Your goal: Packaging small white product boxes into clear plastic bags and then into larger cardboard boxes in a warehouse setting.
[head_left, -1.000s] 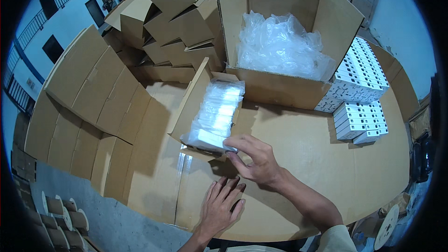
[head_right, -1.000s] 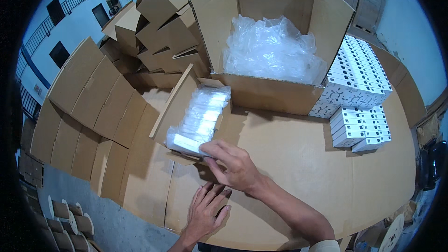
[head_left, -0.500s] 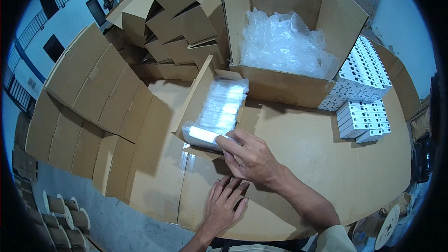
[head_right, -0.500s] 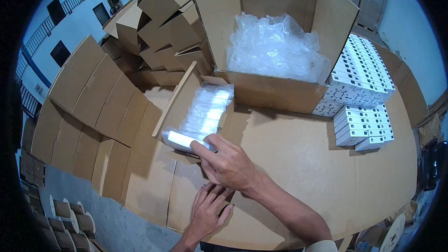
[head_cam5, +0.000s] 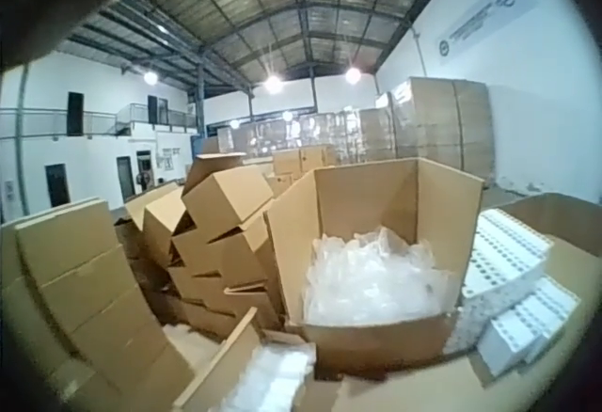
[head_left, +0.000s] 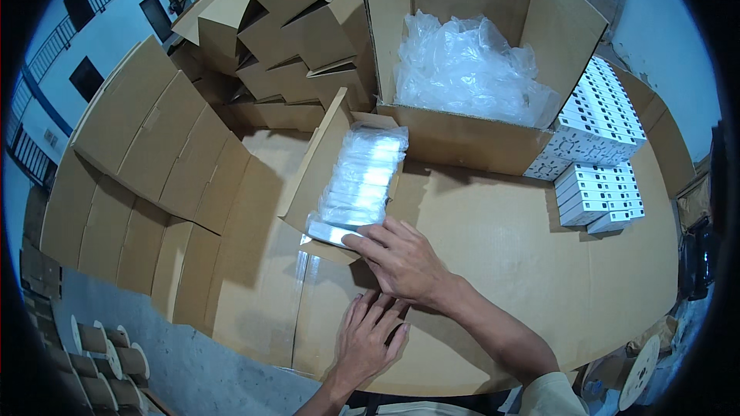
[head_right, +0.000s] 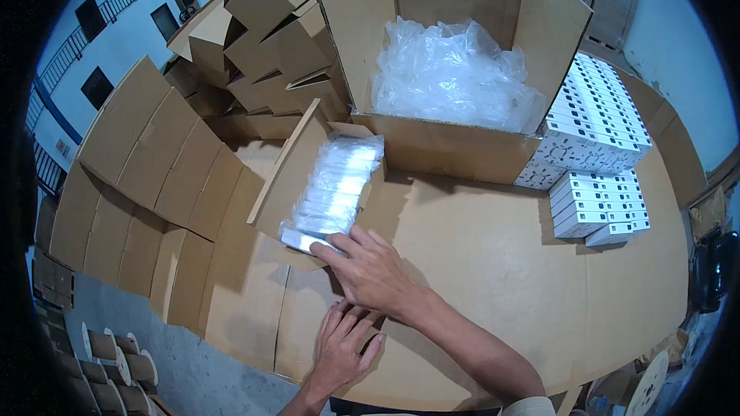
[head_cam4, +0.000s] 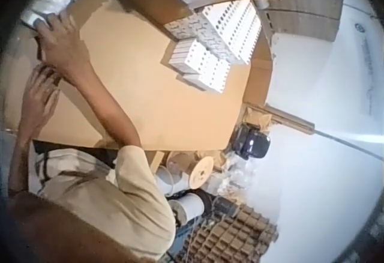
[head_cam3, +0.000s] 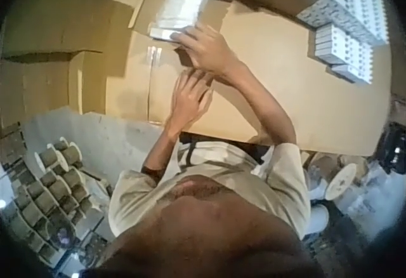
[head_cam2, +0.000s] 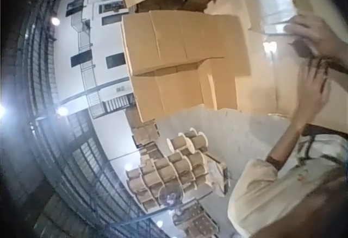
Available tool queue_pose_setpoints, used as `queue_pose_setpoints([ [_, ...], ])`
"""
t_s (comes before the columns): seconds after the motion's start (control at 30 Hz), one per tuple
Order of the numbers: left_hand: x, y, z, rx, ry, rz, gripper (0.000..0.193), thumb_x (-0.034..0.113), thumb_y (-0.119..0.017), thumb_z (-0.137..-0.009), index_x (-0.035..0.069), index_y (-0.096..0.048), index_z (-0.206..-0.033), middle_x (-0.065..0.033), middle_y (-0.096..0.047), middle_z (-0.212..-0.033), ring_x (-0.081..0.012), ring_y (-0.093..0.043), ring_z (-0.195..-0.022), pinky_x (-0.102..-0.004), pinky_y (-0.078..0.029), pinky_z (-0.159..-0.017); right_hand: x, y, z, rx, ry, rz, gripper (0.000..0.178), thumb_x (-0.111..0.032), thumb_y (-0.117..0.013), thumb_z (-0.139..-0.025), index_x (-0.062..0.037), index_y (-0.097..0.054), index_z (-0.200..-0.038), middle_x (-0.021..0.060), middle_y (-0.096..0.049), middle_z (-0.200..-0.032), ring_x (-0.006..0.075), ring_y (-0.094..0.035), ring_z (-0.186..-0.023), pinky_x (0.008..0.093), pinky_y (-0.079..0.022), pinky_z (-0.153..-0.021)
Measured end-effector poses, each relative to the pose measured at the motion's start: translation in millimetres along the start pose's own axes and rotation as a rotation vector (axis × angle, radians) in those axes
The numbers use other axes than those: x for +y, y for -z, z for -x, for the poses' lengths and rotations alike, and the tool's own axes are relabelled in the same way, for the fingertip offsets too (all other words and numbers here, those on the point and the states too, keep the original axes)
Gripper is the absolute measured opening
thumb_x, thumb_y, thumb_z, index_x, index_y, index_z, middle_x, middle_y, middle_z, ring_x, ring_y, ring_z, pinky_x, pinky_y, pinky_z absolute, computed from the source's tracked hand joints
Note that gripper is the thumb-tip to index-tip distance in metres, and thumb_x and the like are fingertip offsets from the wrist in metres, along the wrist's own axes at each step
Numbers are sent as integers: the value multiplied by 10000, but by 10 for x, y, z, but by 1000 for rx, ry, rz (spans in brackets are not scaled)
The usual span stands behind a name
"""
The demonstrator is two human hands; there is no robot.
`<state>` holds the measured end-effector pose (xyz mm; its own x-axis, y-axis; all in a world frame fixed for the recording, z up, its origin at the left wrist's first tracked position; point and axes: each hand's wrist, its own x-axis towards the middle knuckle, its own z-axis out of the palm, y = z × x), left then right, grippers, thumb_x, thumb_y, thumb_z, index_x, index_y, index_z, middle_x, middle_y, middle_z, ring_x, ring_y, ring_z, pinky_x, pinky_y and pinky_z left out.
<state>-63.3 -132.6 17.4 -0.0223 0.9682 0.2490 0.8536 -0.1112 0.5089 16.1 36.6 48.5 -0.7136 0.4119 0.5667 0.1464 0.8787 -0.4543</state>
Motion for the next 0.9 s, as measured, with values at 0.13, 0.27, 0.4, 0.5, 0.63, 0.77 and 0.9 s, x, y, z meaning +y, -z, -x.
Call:
queue_pose_setpoints([
  [0.13, -31, -25, 20, 4, -4, 8, 408, 213, -754, -859, 36, -695, -1222, -159, -619, -1271, -397, -514, -1245, -520, -411, -1063, 19, -2, 66, -100, -27, -13, 404, -189, -611, -905, -114, -601, -1302, 89, -619, -1193, 282, -569, -1019, 420, -470, -859],
  [0.27, -33, -29, 48, 9, -3, -3, 397, 207, -758, -854, 34, -703, -1207, -163, -619, -1265, -403, -512, -1239, -516, -415, -1057, -19, -7, 90, -126, -60, -59, 402, -199, -567, -926, -110, -589, -1318, 104, -612, -1219, 290, -567, -1018, 429, -464, -870],
  [0.4, -35, -44, 57, 16, -13, -7, 389, 197, -763, -844, 32, -707, -1191, -168, -618, -1256, -404, -513, -1234, -516, -418, -1053, -47, 20, 100, -178, -85, -81, 412, -200, -566, -948, -78, -578, -1341, 137, -605, -1269, 318, -585, -1047, 448, -481, -905],
  [0.5, -28, -62, 30, -35, -31, 4, 426, 197, -761, -839, 38, -685, -1227, -173, -598, -1292, -403, -501, -1264, -528, -404, -1079, -13, 4, 196, -136, -85, -76, 410, -212, -572, -957, -70, -559, -1342, 149, -581, -1307, 331, -595, -1109, 455, -493, -932],
  [0.63, -37, -85, 3, -27, -58, -7, 458, 153, -747, -822, 44, -655, -1257, -178, -578, -1346, -405, -486, -1305, -531, -390, -1110, -57, 261, 328, -45, -34, -112, 443, -219, -587, -973, -57, -530, -1381, 190, -536, -1394, 354, -591, -1213, 471, -495, -996],
  [0.77, -79, -126, -109, -71, -134, -32, 459, 118, -729, -822, 36, -638, -1263, -184, -565, -1385, -424, -469, -1332, -531, -383, -1125, 97, 666, 587, -19, -100, 20, 460, -160, -645, -941, -72, -548, -1382, 167, -565, -1366, 331, -603, -1166, 449, -511, -965],
  [0.9, 69, -273, -488, -131, -216, -4, 508, 113, -698, -846, 29, -588, -1335, -199, -521, -1449, -443, -430, -1380, -548, -338, -1165, 412, 1118, 1087, -29, -189, 133, 368, -104, -697, -889, -65, -618, -1247, 118, -638, -1208, 314, -605, -1129, 435, -501, -972],
])
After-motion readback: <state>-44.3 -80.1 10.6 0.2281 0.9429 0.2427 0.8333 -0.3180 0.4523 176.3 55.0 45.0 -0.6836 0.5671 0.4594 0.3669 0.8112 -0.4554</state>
